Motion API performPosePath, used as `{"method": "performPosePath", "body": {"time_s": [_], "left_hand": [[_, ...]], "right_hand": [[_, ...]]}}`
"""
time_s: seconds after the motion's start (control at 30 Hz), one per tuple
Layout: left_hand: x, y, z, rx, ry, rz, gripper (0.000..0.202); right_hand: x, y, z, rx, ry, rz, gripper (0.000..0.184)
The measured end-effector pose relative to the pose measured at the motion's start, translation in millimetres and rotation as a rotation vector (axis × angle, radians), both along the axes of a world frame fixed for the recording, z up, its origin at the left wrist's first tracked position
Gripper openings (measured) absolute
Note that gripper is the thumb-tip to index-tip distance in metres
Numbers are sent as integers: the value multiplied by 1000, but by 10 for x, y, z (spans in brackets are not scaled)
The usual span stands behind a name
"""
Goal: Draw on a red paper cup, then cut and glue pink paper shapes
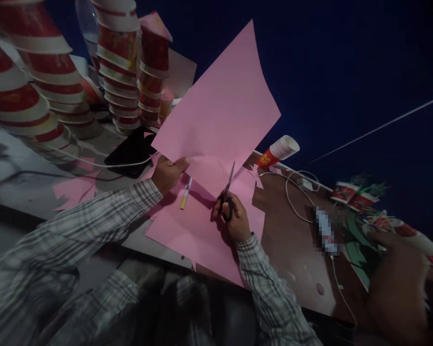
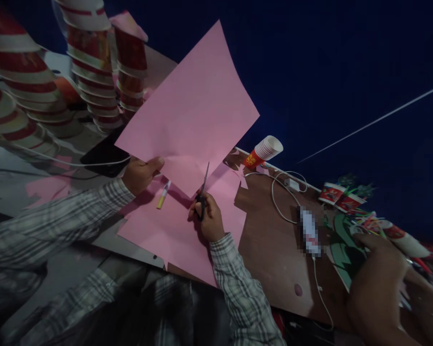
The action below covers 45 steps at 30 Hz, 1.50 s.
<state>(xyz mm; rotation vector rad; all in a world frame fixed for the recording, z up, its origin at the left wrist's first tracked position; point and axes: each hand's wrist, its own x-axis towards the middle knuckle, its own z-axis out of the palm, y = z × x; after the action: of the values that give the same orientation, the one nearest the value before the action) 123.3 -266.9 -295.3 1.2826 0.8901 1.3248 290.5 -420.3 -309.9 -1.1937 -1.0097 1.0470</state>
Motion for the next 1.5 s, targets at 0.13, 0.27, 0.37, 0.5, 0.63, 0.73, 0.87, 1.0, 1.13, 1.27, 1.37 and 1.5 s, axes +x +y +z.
{"method": "performPosePath", "body": {"time_s": [0.13, 0.27, 0.37, 0.5, 0.63, 0.73, 0.87, 1.0, 1.13, 1.27, 1.37, 1.5], "left_hand": [[-5, 23, -21, 23, 25, -39, 28], [-17, 37, -40, 40, 41, -76, 25], [-15, 38, -42, 49, 33, -92, 20], [-5, 33, -37, 52, 21, -97, 22], [-4, 40, -63, 52, 19, -106, 24], [-6, 64, -118, 6, -22, -129, 26], [2, 92, -156, -79, -122, -140, 24], [11, 58, -47, -168, -220, -156, 22], [6, 0, 121, -247, -244, -161, 19], [-10, -12, 193, -328, -287, -175, 26], [-28, 0, 193, -338, -306, -236, 28], [-39, 13, 185, -349, -320, -296, 29]], "right_hand": [[-1, -5, -8, -22, 15, -14, 40], [-3, -12, 10, -7, 21, -16, 44], [2, -12, 23, -2, 17, -10, 45], [9, -9, 22, 4, 0, 0, 45], [0, -11, 21, -4, -5, -5, 43], [-9, -14, 20, -2, -16, -11, 40], [-8, -12, 7, 15, -26, 1, 39], [-2, -5, -14, 16, -19, -4, 42], [-9, -4, -13, 7, -16, -7, 44], [-20, -11, 0, -8, -15, -4, 44], [-24, -16, 4, -32, -23, -17, 40], [-21, -19, 6, -35, -59, -47, 40]]}}
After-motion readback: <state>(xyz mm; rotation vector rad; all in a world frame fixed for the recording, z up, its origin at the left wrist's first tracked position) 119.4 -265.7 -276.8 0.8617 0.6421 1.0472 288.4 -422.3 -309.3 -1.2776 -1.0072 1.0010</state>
